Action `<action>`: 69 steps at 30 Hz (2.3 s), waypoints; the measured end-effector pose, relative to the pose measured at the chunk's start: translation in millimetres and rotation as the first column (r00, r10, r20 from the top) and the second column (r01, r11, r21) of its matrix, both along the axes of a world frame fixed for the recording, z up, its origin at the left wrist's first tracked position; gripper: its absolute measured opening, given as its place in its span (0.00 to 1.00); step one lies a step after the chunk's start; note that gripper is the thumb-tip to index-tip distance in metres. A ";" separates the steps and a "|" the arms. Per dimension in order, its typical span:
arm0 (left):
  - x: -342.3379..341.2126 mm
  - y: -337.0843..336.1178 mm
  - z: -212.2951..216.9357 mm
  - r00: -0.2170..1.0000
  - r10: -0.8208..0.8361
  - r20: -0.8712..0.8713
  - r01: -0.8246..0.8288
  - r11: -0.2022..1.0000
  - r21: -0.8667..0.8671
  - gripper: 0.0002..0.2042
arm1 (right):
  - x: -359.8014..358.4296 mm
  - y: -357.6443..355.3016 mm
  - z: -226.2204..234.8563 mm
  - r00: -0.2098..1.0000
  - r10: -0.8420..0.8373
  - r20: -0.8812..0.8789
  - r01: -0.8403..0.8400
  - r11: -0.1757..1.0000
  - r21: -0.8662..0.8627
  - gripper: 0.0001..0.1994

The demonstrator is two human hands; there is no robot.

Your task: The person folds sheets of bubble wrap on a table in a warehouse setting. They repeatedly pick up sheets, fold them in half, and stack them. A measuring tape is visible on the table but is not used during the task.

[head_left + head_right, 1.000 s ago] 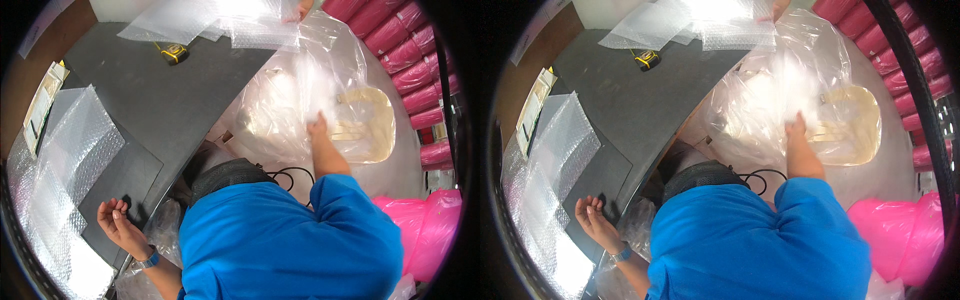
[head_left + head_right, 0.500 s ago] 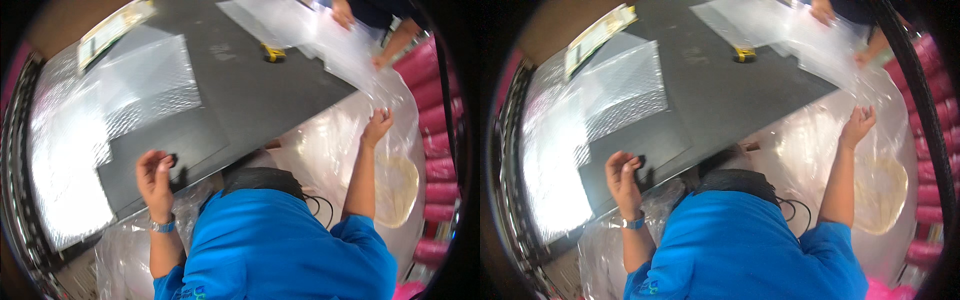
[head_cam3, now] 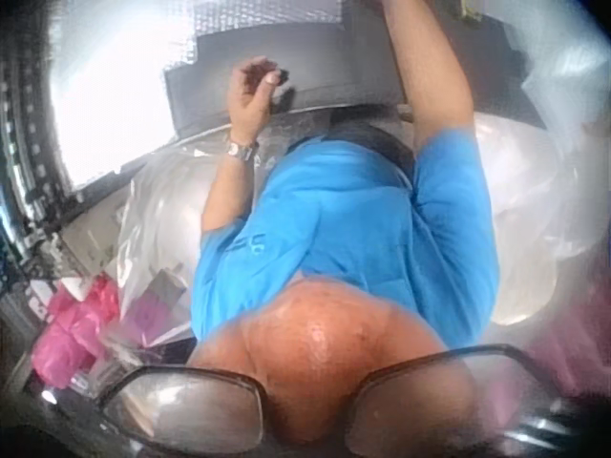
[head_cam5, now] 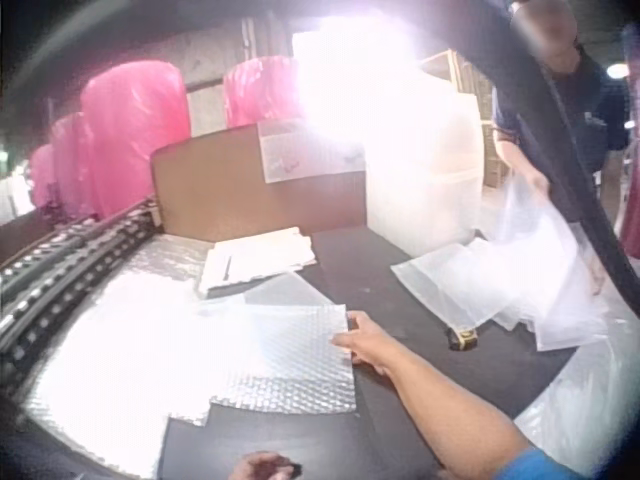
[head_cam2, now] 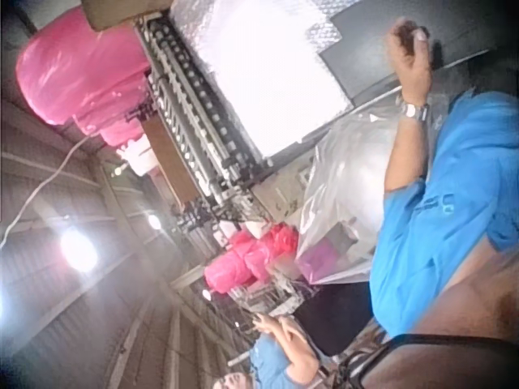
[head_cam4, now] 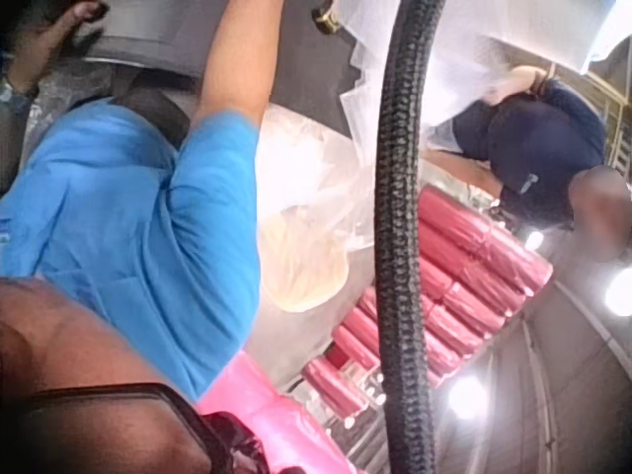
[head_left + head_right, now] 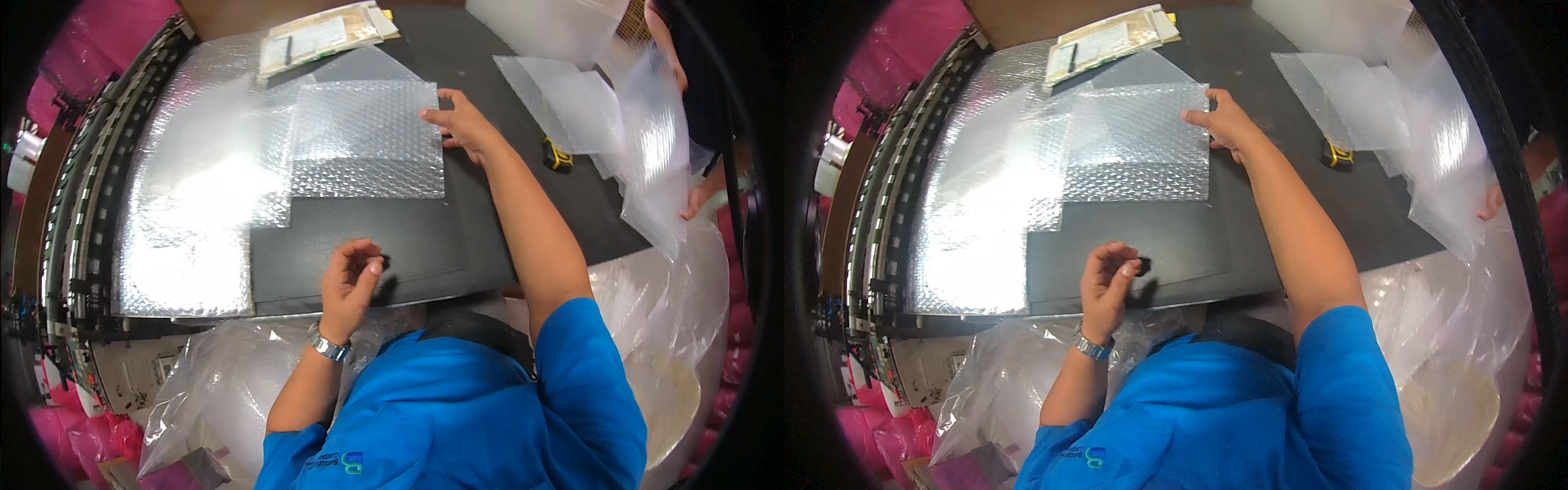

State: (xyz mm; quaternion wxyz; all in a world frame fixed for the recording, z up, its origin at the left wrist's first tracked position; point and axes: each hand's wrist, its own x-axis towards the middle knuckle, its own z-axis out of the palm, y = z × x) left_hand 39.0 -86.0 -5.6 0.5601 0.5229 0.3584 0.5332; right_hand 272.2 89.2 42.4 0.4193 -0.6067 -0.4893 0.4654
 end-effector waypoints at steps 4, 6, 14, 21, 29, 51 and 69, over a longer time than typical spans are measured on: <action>-19.4 14.1 19.6 0.932 0.155 -0.328 -0.084 0.972 0.220 0.13 | -9.6 30.0 -8.4 0.997 0.008 0.074 -0.015 0.995 0.098 0.34; -40.8 39.5 50.1 0.758 0.392 -0.522 -0.129 0.874 0.469 0.14 | -7.5 38.4 -12.0 0.999 0.009 0.048 -0.017 0.986 0.163 0.34; -178.9 192.0 87.4 -0.426 0.516 -0.743 -0.545 0.509 0.667 0.40 | -24.9 102.0 12.9 0.980 0.102 0.171 -0.153 0.936 0.316 0.34; -176.9 209.6 58.6 -0.363 0.298 -0.883 -0.553 0.694 0.461 0.41 | -52.8 153.8 -8.8 0.736 -0.013 0.677 0.041 0.999 -0.026 0.45; -150.0 197.3 57.1 0.011 0.446 -0.895 -0.459 0.797 0.392 0.40 | -139.6 93.8 -7.6 0.905 0.334 -0.264 -0.295 0.939 0.177 0.42; -68.2 99.0 67.2 0.976 0.019 -0.217 0.014 0.988 0.153 0.45 | 28.8 -66.6 32.6 0.946 0.307 -0.100 -0.226 0.851 0.474 0.42; -49.9 84.2 57.8 0.801 0.515 -0.307 -0.348 0.816 0.460 0.49 | 11.9 -89.7 60.2 0.943 0.212 -0.256 -0.091 0.906 0.413 0.29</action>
